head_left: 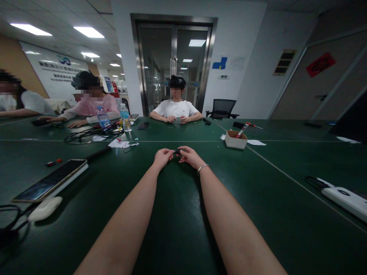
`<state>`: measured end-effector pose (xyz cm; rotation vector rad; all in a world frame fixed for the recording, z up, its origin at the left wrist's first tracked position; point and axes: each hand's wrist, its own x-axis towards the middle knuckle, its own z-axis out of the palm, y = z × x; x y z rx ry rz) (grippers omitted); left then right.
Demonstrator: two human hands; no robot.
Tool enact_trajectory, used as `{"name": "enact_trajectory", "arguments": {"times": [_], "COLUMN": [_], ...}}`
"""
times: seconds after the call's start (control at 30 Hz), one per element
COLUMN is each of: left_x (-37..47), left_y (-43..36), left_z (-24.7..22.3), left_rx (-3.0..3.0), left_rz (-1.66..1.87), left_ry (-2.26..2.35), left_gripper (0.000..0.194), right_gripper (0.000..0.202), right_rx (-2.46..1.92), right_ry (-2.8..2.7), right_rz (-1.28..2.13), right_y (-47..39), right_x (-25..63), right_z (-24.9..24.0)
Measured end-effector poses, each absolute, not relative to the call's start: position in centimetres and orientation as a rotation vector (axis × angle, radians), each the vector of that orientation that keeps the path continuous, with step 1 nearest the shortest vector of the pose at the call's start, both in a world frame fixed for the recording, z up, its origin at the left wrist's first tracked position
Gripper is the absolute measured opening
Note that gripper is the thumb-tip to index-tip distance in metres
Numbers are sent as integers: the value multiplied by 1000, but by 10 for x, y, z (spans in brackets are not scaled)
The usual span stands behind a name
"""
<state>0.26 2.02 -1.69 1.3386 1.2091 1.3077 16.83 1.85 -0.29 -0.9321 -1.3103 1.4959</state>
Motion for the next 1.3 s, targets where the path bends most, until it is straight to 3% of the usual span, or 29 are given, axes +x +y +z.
{"name": "enact_trajectory", "arguments": {"times": [0.4, 0.77, 1.3], "left_x": [1, 5, 5], "left_y": [20, 15, 11], "left_z": [-17, -13, -9], "left_rx": [1480, 1342, 1333], "left_rz": [1256, 1332, 1372], "left_ry": [1365, 1157, 1110], "left_gripper": [25, 17, 31], "right_gripper": [17, 10, 11], "right_rx": [-940, -978, -1003], "right_ry": [-1314, -1283, -1282], "right_rz": [1481, 1497, 1492], "right_y": [19, 19, 17], "right_x": [168, 167, 165], "right_z": [-4, -1, 1]}}
